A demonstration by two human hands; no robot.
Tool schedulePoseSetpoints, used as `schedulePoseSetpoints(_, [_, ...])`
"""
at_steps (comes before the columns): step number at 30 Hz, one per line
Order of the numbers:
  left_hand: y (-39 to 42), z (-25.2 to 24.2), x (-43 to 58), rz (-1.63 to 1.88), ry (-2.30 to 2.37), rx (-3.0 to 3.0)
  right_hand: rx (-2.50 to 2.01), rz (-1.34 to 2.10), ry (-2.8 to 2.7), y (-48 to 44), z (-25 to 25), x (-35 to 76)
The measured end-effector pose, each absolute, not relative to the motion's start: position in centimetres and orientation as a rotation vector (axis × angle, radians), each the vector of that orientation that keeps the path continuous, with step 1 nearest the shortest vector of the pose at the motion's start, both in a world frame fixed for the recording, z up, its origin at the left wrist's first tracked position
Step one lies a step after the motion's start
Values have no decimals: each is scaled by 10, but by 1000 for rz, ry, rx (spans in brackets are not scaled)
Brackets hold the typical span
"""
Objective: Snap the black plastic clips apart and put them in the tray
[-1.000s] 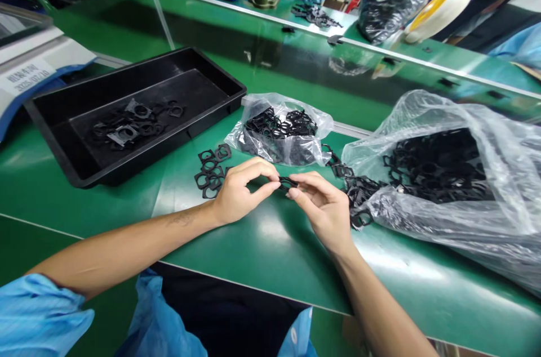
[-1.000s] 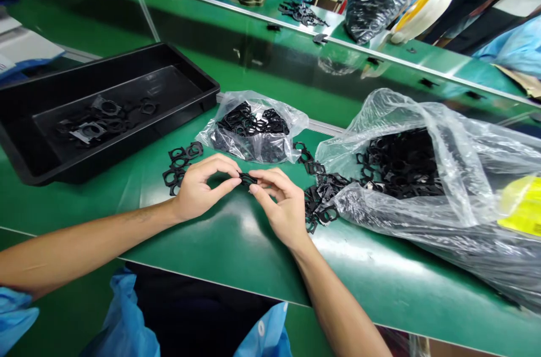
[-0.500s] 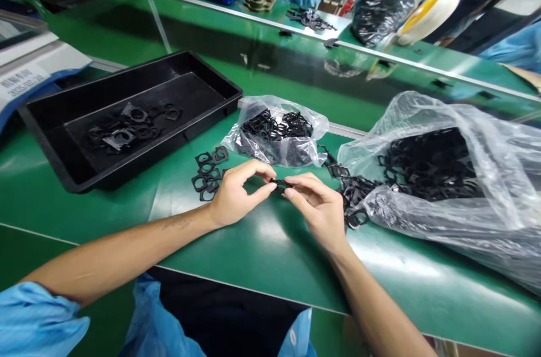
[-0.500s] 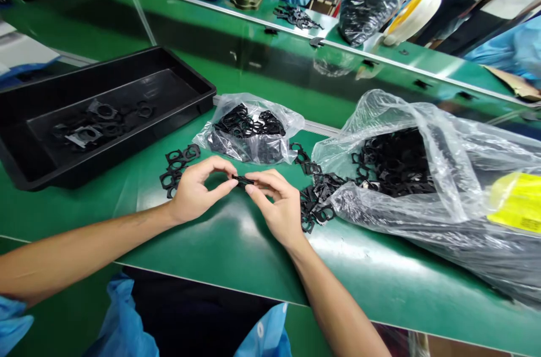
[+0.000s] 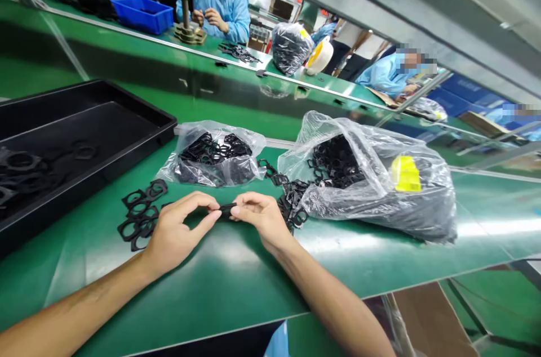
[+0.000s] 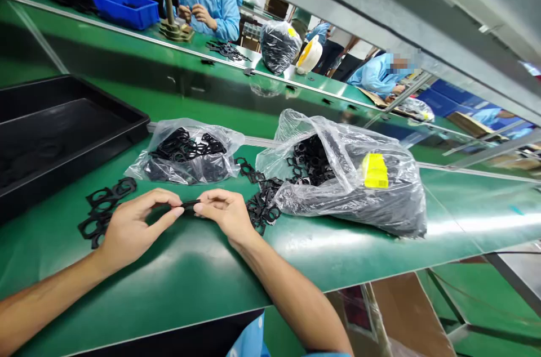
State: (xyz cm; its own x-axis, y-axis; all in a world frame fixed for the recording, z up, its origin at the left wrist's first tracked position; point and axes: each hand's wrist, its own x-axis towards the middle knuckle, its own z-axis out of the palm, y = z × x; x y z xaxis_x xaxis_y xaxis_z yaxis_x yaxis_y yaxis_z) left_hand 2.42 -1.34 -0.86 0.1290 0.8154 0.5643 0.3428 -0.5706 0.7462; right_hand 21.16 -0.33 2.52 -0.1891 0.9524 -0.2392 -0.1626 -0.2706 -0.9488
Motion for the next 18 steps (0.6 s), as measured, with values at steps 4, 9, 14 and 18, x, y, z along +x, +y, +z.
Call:
schedulePoseSetpoints(4, [-10,-6,23,1473,1044,2146,-1147,1744,-835,-1,25,214])
schedulePoseSetpoints(9, [-8,-6,20,1509,960,2307,-1098,1862,-829,1,21,215])
schedulePoseSetpoints(14, [-4,-6,19,1508,1030,2075,-1192,1528,-1144,-1,18,211])
schedulePoseSetpoints(18, [0,-5,20,1525,1065,1951,-1130,1208,-1497,-3,21,210])
